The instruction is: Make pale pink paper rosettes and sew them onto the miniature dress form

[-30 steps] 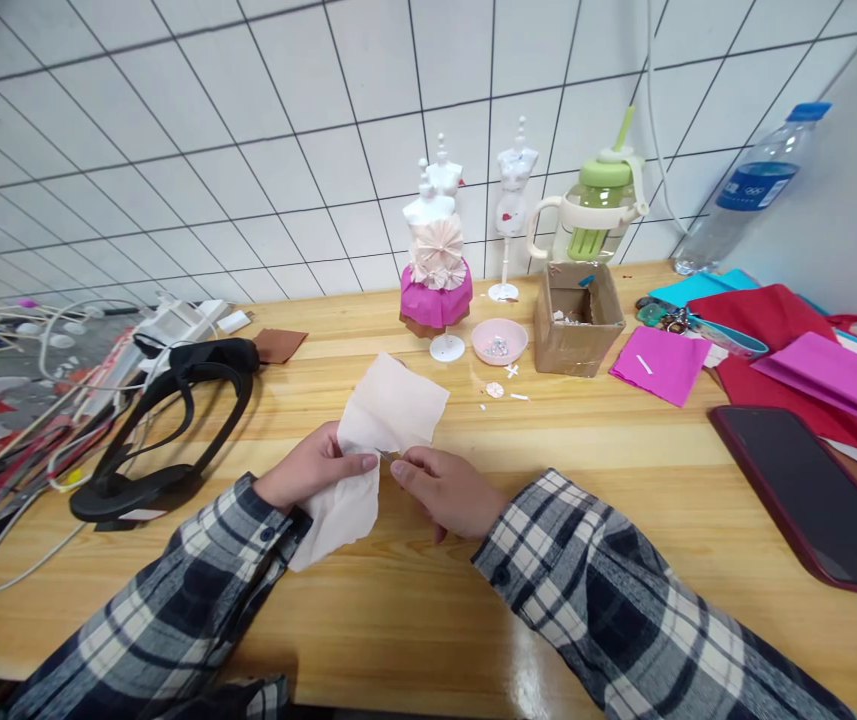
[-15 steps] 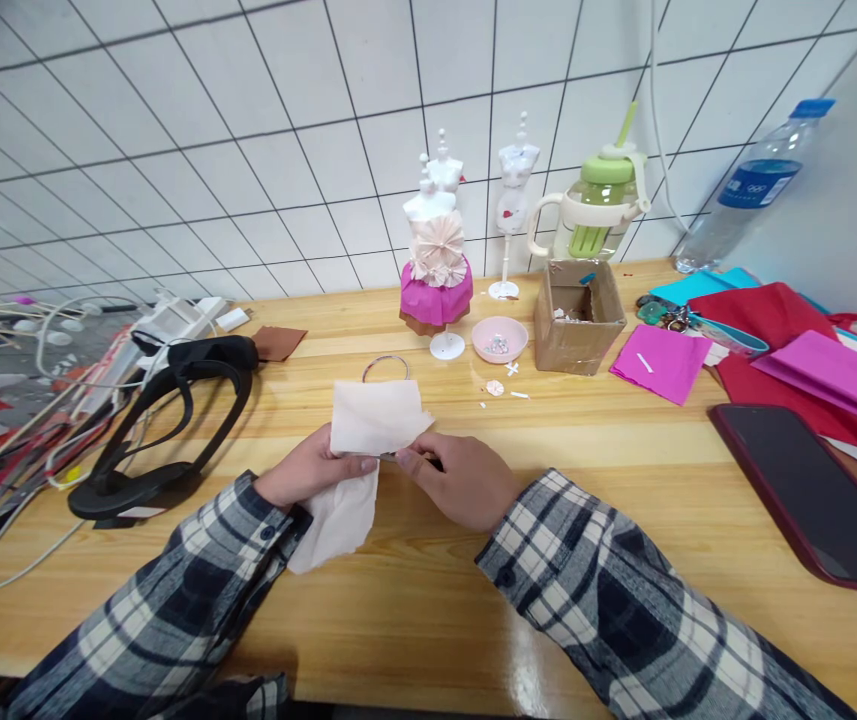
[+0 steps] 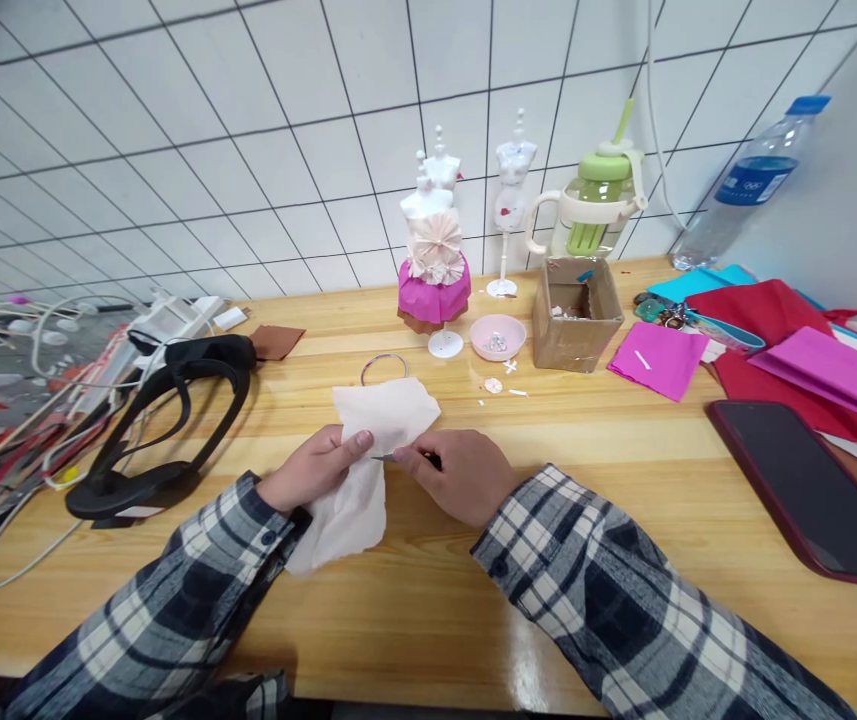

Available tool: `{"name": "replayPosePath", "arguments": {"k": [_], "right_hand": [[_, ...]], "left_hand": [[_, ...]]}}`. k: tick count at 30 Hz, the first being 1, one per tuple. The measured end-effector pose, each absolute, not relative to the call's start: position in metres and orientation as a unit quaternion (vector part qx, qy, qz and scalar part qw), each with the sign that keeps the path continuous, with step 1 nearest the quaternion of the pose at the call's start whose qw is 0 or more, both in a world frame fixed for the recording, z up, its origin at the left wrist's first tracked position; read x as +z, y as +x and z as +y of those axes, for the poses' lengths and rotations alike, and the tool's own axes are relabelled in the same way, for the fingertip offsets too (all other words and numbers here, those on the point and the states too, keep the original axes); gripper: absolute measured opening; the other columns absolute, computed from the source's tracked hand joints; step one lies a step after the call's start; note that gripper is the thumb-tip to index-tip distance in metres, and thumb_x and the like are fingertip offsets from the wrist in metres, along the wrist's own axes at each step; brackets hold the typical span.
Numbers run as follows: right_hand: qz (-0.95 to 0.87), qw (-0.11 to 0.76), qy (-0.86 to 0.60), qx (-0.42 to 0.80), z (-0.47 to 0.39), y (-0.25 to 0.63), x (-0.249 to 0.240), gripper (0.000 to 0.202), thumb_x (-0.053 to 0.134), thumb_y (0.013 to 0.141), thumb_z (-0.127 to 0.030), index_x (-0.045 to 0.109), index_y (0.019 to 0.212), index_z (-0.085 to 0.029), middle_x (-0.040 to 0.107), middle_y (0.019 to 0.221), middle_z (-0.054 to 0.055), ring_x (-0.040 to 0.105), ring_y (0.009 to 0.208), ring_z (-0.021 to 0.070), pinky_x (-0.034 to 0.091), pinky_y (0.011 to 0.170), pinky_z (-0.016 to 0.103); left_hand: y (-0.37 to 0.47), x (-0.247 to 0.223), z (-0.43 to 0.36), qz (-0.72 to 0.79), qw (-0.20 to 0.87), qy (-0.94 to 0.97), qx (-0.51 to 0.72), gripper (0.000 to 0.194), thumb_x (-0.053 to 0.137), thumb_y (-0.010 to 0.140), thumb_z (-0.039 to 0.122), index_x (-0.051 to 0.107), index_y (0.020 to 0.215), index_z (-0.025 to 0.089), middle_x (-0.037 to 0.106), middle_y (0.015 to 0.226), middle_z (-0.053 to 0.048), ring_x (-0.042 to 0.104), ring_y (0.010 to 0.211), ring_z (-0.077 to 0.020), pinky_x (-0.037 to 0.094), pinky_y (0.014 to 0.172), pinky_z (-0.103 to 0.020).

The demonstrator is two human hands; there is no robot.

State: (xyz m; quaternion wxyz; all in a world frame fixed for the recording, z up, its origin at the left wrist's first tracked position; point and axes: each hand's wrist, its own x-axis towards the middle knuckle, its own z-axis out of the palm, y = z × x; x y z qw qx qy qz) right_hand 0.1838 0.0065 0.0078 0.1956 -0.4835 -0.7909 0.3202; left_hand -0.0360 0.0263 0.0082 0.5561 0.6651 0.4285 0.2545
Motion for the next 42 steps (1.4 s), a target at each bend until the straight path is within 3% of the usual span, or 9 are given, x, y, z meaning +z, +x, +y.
{"name": "replayPosePath", "arguments": {"k": [8,15,21,25,36,42], "right_hand": [[-0.779,0.2,-0.472,0.361,0.008,0.183,0.006,0.055,0.035,0.093,-0.058,0.066,0.071,-0.019,0.059,0.06,-0.001,0.047,0.056,0.0108,0.025,0.054,0.026],[-0.752,0.201,-0.479,0.406,0.008,0.181,0.004,0.053,0.037,0.093,-0.056,0.067,0.072,-0.019,0.066,0.068,0.001,0.054,0.062,0.0131,0.032,0.059,0.026],[-0.743,0.2,-0.495,0.404,0.009,0.181,0.004,0.051,0.038,0.092,-0.056,0.068,0.072,-0.019,0.065,0.067,0.0,0.054,0.062,0.0131,0.033,0.06,0.026],[-0.74,0.206,-0.497,0.403,0.009,0.181,0.003,0.052,0.038,0.092,-0.057,0.067,0.074,-0.019,0.066,0.07,0.001,0.055,0.064,0.0134,0.033,0.06,0.026],[-0.743,0.2,-0.494,0.405,0.009,0.181,0.002,0.052,0.038,0.091,-0.058,0.065,0.07,-0.019,0.064,0.065,0.0,0.053,0.06,0.013,0.031,0.057,0.026],[-0.746,0.199,-0.492,0.402,0.01,0.182,0.002,0.05,0.038,0.092,-0.055,0.064,0.069,-0.019,0.06,0.062,-0.001,0.051,0.058,0.0122,0.031,0.057,0.026]], "left_hand": [[-0.037,0.007,0.026,0.429,0.526,0.697,0.233,0.055,0.044,0.087,0.061,0.069,0.084,0.012,0.071,0.089,-0.006,0.063,0.084,-0.0205,0.05,0.079,-0.028],[-0.039,0.003,0.028,0.429,0.516,0.702,0.239,0.055,0.041,0.089,0.06,0.068,0.08,0.012,0.071,0.077,-0.006,0.063,0.089,-0.0226,0.05,0.082,-0.029],[-0.041,-0.002,0.028,0.432,0.523,0.695,0.238,0.054,0.041,0.09,0.057,0.069,0.103,0.012,0.072,0.1,-0.007,0.064,0.095,-0.0225,0.049,0.086,-0.029],[-0.042,-0.003,0.028,0.433,0.523,0.695,0.237,0.055,0.041,0.091,0.055,0.068,0.107,0.011,0.071,0.106,-0.008,0.063,0.097,-0.0235,0.048,0.088,-0.031],[-0.042,-0.005,0.029,0.427,0.535,0.687,0.242,0.055,0.042,0.09,0.056,0.068,0.111,0.012,0.071,0.109,-0.009,0.061,0.106,-0.025,0.047,0.093,-0.031],[-0.043,-0.001,0.029,0.433,0.569,0.651,0.255,0.058,0.048,0.086,0.06,0.07,0.107,0.01,0.072,0.102,-0.01,0.064,0.099,-0.0263,0.048,0.089,-0.035]]}}
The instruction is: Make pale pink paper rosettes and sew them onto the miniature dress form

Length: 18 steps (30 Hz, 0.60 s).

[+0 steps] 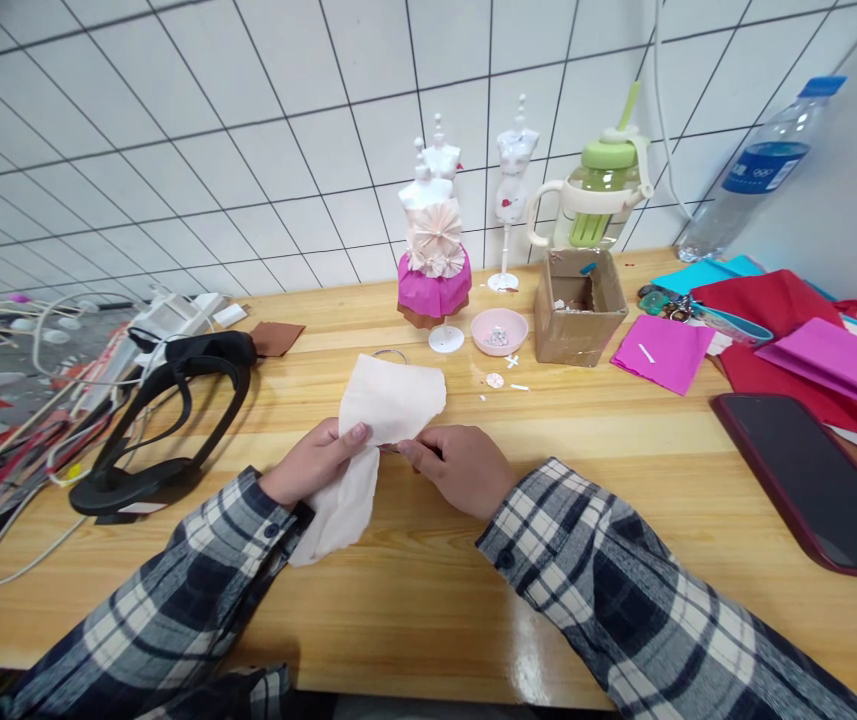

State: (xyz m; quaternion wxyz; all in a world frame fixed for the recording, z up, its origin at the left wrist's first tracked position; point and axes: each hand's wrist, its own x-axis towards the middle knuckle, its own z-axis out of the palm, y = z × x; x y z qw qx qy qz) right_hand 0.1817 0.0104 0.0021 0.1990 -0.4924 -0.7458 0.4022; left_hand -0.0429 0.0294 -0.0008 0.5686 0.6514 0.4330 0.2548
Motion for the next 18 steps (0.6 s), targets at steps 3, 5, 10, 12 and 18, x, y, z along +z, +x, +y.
{"name": "replayPosePath", "arguments": {"k": [3,5,10,12,18], "right_hand": [[-0.747,0.198,-0.496,0.397,0.0107,0.1818,0.0027,0.049,0.038,0.093,-0.054,0.063,0.068,-0.019,0.06,0.061,-0.001,0.051,0.058,0.0121,0.03,0.057,0.025],[-0.748,0.198,-0.495,0.395,0.0106,0.1819,0.0028,0.049,0.037,0.093,-0.053,0.062,0.069,-0.019,0.062,0.064,-0.001,0.052,0.06,0.0123,0.031,0.057,0.025],[-0.754,0.202,-0.492,0.386,0.009,0.1816,0.0019,0.051,0.034,0.095,-0.053,0.064,0.072,-0.019,0.065,0.069,0.001,0.055,0.064,0.0133,0.033,0.059,0.026],[-0.757,0.199,-0.493,0.38,0.0082,0.1813,0.0016,0.051,0.034,0.095,-0.053,0.065,0.074,-0.019,0.066,0.07,0.001,0.055,0.065,0.0138,0.033,0.06,0.026],[-0.772,0.176,-0.497,0.354,0.0072,0.1804,0.0024,0.052,0.033,0.094,-0.056,0.065,0.076,-0.02,0.064,0.067,0.001,0.053,0.062,0.0136,0.031,0.059,0.026]], "left_hand": [[-0.0433,0.0024,0.0294,0.403,0.575,0.656,0.277,0.055,0.062,0.079,0.056,0.068,0.11,0.01,0.071,0.106,-0.012,0.061,0.105,-0.028,0.045,0.094,-0.035],[-0.0427,0.0028,0.0295,0.383,0.584,0.659,0.278,0.054,0.068,0.077,0.048,0.065,0.116,0.011,0.07,0.11,-0.012,0.061,0.107,-0.027,0.044,0.095,-0.035],[-0.0401,0.0008,0.0296,0.375,0.588,0.666,0.265,0.053,0.07,0.077,0.039,0.06,0.122,0.012,0.068,0.116,-0.011,0.059,0.111,-0.0248,0.043,0.098,-0.035],[-0.0394,0.001,0.0289,0.379,0.588,0.667,0.255,0.052,0.071,0.076,0.038,0.061,0.12,0.012,0.068,0.114,-0.011,0.061,0.106,-0.0243,0.045,0.095,-0.035],[-0.038,0.0034,0.0263,0.397,0.578,0.676,0.227,0.047,0.071,0.076,0.037,0.064,0.115,0.012,0.072,0.104,-0.009,0.065,0.093,-0.0227,0.051,0.084,-0.033]]}}
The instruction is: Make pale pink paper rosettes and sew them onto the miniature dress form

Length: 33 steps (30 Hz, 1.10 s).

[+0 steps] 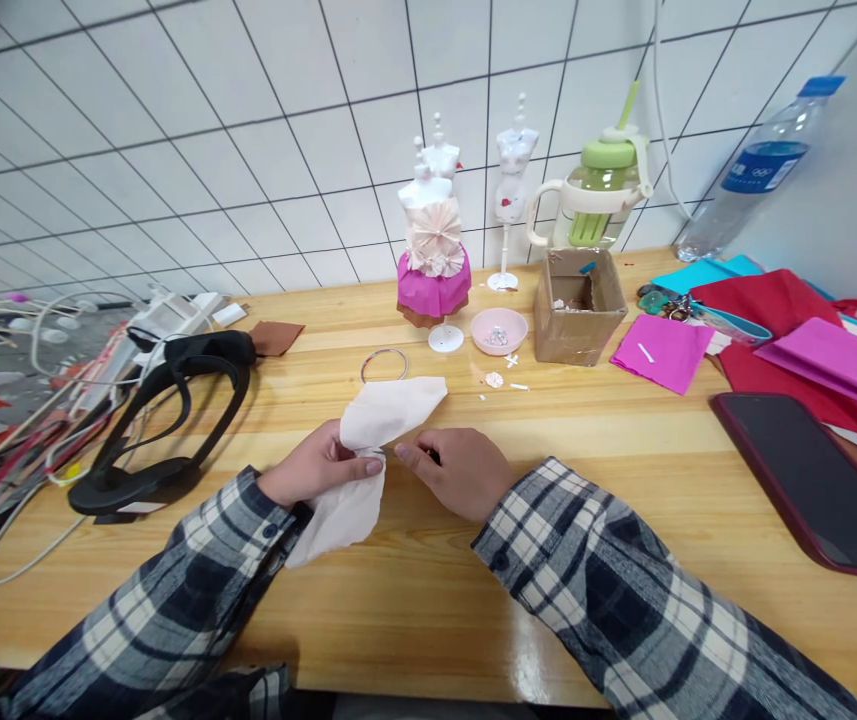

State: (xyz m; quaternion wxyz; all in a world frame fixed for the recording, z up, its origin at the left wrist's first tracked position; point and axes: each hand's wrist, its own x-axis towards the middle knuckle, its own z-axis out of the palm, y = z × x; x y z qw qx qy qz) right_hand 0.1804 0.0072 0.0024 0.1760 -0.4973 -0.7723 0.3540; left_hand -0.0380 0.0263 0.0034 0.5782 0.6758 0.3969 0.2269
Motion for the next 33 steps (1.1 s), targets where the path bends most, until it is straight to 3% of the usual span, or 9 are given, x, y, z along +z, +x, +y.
{"name": "replayPosePath", "arguments": {"k": [11,33], "right_hand": [[-0.774,0.166,-0.499,0.352,0.0056,0.1796,0.0053,0.042,0.041,0.093,-0.053,0.071,0.089,-0.023,0.072,0.084,0.003,0.059,0.073,0.0161,0.032,0.061,0.027],[-0.788,0.143,-0.509,0.315,0.0049,0.1793,0.0085,0.042,0.04,0.093,-0.052,0.068,0.082,-0.022,0.069,0.076,0.001,0.057,0.067,0.0139,0.029,0.058,0.026]], "left_hand": [[-0.0351,0.0006,0.0258,0.368,0.563,0.707,0.218,0.046,0.07,0.077,0.032,0.062,0.118,0.013,0.067,0.121,-0.011,0.062,0.11,-0.0253,0.047,0.095,-0.036],[-0.0351,-0.0027,0.027,0.348,0.551,0.726,0.221,0.052,0.07,0.078,0.028,0.058,0.126,0.015,0.062,0.129,-0.011,0.057,0.119,-0.0254,0.042,0.104,-0.04]]}}
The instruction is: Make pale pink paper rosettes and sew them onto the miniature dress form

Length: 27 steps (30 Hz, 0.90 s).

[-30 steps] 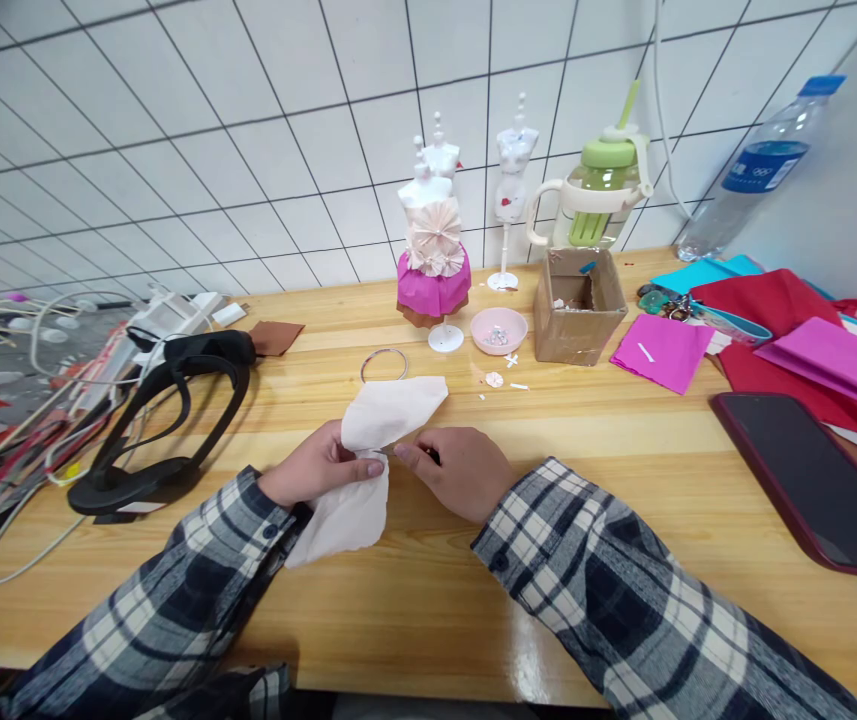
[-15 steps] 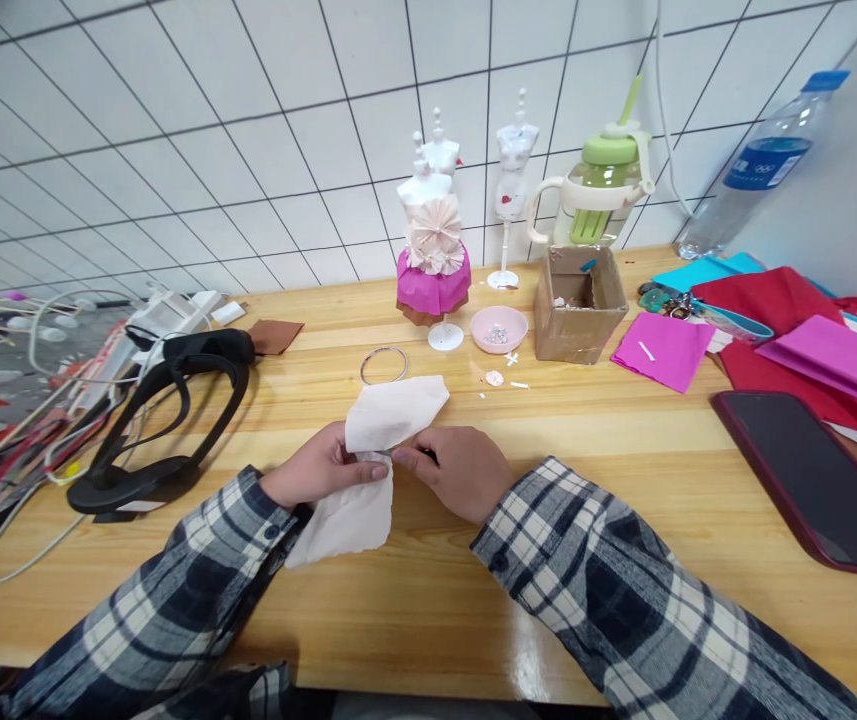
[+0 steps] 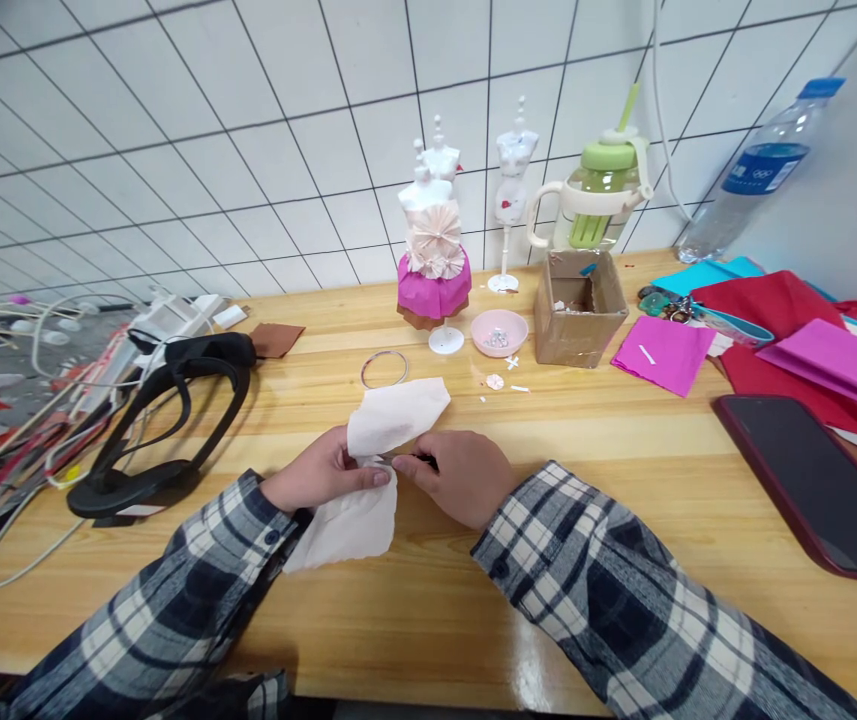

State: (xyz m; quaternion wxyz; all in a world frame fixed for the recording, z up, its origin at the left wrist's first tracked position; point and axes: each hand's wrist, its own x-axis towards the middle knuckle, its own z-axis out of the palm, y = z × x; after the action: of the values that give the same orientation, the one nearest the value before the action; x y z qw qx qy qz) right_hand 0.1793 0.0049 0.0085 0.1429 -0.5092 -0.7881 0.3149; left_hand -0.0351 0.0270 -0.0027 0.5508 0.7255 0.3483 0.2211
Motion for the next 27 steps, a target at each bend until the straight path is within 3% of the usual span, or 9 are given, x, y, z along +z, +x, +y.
{"name": "replayPosePath", "arguments": {"k": [12,24,27], "right_hand": [[-0.796,0.147,-0.501,0.306,0.0025,0.1749,0.0061,0.04,0.041,0.093,-0.051,0.07,0.086,-0.025,0.071,0.082,0.0,0.059,0.072,0.0151,0.03,0.06,0.026],[-0.793,0.16,-0.504,0.302,0.0033,0.1758,0.0026,0.04,0.039,0.095,-0.05,0.068,0.085,-0.024,0.071,0.084,0.001,0.06,0.074,0.0152,0.032,0.062,0.026],[-0.787,0.165,-0.51,0.304,0.0049,0.1765,0.0031,0.042,0.038,0.095,-0.05,0.067,0.082,-0.022,0.07,0.079,0.001,0.058,0.07,0.0144,0.031,0.061,0.026]], "left_hand": [[-0.0312,-0.0022,0.0252,0.354,0.523,0.75,0.197,0.047,0.069,0.078,0.027,0.059,0.122,0.014,0.067,0.121,-0.009,0.061,0.11,-0.0235,0.045,0.1,-0.038],[-0.0309,-0.0008,0.0252,0.347,0.536,0.738,0.219,0.051,0.072,0.076,0.03,0.06,0.123,0.016,0.063,0.126,-0.01,0.055,0.12,-0.0257,0.038,0.106,-0.04],[-0.035,0.0015,0.0257,0.343,0.581,0.7,0.234,0.039,0.068,0.079,0.035,0.066,0.113,0.013,0.07,0.112,-0.011,0.061,0.109,-0.0263,0.042,0.1,-0.039]]}}
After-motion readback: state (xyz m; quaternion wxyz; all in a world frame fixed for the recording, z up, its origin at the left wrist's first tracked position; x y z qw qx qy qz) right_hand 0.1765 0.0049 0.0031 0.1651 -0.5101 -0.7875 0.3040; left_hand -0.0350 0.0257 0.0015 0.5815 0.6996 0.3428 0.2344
